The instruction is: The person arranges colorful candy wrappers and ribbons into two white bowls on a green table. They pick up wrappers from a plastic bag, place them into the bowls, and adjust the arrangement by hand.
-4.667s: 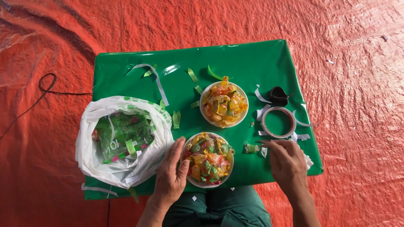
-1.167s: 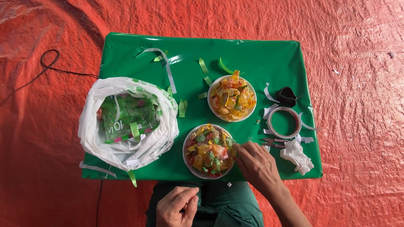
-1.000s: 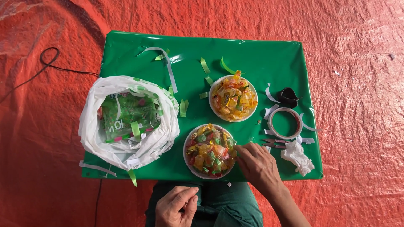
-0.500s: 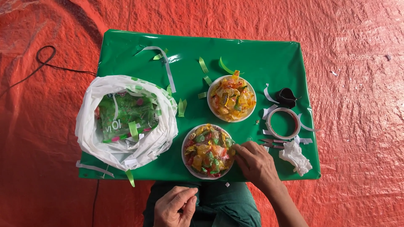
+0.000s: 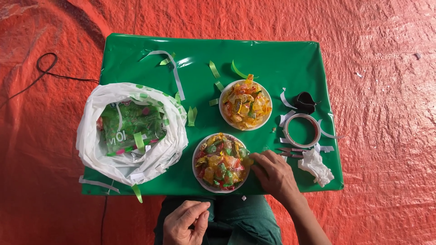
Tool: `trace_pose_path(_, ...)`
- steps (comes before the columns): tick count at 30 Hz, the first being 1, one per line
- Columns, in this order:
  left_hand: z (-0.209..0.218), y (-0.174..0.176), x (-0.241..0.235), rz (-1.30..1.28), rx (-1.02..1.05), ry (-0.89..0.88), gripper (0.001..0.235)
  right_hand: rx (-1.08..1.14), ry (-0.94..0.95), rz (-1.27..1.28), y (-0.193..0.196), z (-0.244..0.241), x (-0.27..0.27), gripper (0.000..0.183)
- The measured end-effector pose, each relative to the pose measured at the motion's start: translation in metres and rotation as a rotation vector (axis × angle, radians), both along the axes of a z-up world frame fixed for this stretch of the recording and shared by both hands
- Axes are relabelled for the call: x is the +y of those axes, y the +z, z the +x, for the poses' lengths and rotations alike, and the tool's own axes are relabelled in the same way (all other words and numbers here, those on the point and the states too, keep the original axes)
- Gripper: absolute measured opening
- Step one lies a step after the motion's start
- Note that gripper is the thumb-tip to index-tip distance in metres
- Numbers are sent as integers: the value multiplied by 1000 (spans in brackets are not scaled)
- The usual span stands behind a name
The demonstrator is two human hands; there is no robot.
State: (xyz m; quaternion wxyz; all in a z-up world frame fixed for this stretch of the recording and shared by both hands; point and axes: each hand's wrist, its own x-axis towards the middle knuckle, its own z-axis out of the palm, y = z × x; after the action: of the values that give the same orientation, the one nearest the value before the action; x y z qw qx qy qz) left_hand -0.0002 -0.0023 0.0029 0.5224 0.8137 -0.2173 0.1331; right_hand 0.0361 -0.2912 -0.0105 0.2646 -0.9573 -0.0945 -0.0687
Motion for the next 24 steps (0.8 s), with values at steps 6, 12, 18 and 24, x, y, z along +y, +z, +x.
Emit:
trace_pose_path(6,-1,0,2,-12,0,8,15,-16,11,34,15,1,-5,21)
trace_pose_path(12,2,-1,-2,-15,-13,-40,16,-19,-74,85,38,-1,-5,9)
trace_pose_path(18,3,1,-5,-41,-22,-113,16,-41,-160,-50,31,2,15,17)
trace_pose_path(24,5,3,7,-39,-1,-90,17,40,-224,-54,24,5,24,21)
